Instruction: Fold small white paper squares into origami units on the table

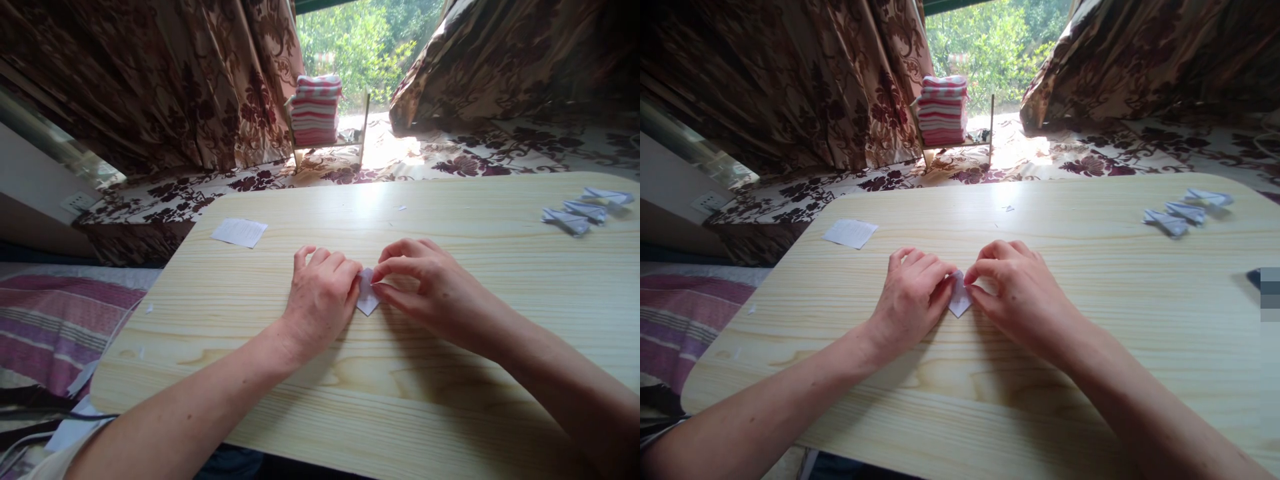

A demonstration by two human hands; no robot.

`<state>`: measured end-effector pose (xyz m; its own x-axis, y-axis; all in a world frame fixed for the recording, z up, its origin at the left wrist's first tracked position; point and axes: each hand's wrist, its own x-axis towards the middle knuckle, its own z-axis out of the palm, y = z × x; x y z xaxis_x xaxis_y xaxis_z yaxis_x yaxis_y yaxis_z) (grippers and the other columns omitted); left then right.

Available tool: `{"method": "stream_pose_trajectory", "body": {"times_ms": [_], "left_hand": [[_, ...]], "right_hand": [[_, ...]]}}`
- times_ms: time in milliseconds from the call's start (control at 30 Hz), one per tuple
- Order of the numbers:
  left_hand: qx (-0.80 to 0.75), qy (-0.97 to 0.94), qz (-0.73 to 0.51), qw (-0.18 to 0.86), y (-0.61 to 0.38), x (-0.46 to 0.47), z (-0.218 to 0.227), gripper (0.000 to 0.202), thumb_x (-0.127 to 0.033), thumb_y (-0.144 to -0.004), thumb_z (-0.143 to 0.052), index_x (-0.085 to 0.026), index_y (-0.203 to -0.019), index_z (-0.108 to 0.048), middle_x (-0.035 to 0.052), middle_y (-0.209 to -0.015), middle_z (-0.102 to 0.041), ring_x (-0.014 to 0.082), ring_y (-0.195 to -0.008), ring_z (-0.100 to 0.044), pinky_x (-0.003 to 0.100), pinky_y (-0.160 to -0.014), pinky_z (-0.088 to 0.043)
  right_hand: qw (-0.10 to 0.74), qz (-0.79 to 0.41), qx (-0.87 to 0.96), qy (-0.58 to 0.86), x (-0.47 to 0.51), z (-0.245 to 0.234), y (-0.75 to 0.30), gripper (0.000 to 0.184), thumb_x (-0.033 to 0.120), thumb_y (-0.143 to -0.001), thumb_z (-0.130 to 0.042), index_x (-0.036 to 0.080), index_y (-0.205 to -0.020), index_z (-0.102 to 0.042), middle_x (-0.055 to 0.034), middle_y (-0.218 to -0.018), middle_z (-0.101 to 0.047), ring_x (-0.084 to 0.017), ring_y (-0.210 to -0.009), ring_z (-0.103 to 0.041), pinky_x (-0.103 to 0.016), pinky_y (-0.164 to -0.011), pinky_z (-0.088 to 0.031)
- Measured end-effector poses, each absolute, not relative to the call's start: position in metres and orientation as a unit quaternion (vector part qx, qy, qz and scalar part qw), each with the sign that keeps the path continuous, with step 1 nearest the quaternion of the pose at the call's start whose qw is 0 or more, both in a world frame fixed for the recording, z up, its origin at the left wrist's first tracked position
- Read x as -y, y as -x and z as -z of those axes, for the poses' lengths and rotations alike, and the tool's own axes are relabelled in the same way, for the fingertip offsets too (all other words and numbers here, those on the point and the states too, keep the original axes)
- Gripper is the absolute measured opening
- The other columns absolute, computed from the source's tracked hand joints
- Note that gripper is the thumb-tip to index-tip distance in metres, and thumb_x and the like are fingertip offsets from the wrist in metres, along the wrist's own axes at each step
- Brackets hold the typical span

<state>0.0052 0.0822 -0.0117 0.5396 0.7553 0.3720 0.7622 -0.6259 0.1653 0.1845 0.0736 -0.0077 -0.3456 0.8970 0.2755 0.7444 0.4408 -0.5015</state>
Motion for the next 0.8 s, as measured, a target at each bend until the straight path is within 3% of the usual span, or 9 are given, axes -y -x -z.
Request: {"method": "stream_pose_trajectory", "body": {"times_ms": [300,667,800], "left_hand": [[0.428,0.878,0.214,0.009,-0.0049,-0.0827,0.0127,0.016,-0.018,-0.087,-0.049,-0.019,-0.089,-0.065,0.003,-0.081,-0.067,0.0208,-0.082,-0.055,0.042,-0.091,-0.034],[0.433,0.874,0.221,-0.006,-0.0058,-0.0826,0.0127,0.016,-0.019,-0.088,-0.048,-0.018,-0.082,-0.062,0.0032,-0.081,-0.068,0.0202,-0.081,-0.056,0.043,-0.092,-0.034],[0.431,0.876,0.217,-0.003,-0.0049,-0.0828,0.0112,0.017,-0.019,-0.089,-0.048,-0.019,-0.083,-0.064,0.0022,-0.08,-0.068,0.0202,-0.082,-0.056,0.043,-0.092,-0.033]], "right_hand": [[0.263,-0.084,0.83,0.485,-0.0741,0.0091,-0.1878,0.008,0.022,-0.081,-0.062,0.021,-0.079,-0.069,-0.009,-0.091,-0.066,-0.025,-0.088,-0.056,-0.041,-0.076,-0.049],[0.231,-0.076,0.86,0.449,-0.075,0.0071,-0.191,0.018,0.02,-0.083,-0.059,0.025,-0.077,-0.075,-0.0082,-0.093,-0.066,-0.025,-0.088,-0.054,-0.041,-0.076,-0.046],[0.225,-0.093,0.862,0.445,-0.0749,0.0047,-0.1932,0.022,0.018,-0.085,-0.055,0.027,-0.086,-0.076,-0.0081,-0.093,-0.065,-0.025,-0.087,-0.054,-0.041,-0.076,-0.046]]}}
